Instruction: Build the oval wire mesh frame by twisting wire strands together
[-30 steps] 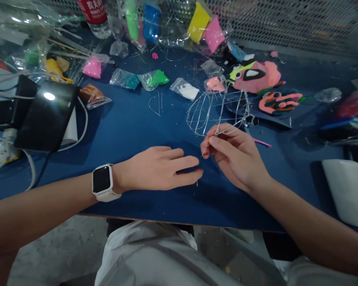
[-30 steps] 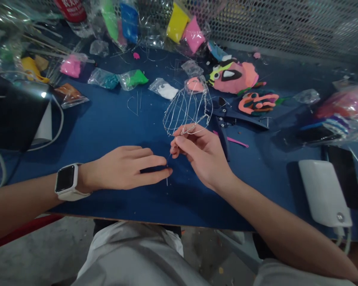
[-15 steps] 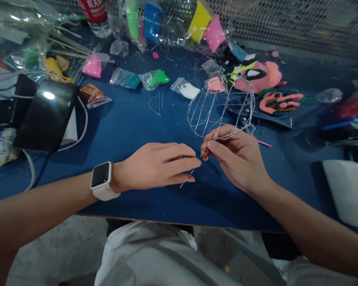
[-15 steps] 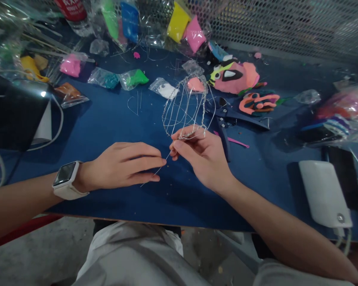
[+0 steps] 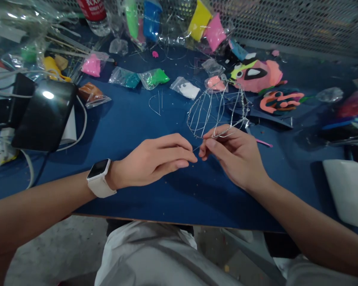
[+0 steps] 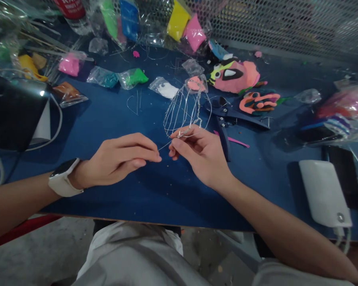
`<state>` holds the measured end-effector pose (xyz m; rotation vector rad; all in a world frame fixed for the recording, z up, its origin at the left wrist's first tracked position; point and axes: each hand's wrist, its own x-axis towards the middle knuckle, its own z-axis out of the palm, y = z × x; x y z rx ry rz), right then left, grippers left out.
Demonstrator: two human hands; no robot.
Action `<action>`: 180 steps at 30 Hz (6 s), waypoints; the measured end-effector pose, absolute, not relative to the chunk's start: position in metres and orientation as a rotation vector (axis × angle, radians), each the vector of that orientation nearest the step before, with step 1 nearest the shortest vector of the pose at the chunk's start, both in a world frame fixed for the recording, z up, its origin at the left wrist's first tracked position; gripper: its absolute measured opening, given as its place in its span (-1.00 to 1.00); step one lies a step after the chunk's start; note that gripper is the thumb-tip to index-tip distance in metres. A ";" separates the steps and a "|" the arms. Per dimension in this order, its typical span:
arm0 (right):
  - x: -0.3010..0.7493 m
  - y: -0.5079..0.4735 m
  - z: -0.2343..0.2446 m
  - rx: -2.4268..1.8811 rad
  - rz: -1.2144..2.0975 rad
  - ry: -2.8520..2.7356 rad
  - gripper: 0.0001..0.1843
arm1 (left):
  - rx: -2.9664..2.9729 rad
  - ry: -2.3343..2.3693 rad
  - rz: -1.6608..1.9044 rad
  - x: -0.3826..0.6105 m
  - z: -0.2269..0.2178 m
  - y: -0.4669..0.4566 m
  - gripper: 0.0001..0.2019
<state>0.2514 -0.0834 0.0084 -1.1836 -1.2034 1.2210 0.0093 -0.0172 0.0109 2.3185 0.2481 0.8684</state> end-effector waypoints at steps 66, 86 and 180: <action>0.260 -0.094 0.012 -0.854 0.627 -2.094 -0.81 | 1.269 0.338 0.254 0.013 0.010 -0.018 -0.52; 0.257 -0.090 0.012 -1.070 0.805 -1.914 -0.75 | 1.476 0.361 0.342 0.011 0.015 -0.024 -0.65; 0.253 -0.101 0.025 -1.069 0.291 -1.938 -0.76 | 2.585 0.522 1.087 0.006 0.012 -0.029 -0.76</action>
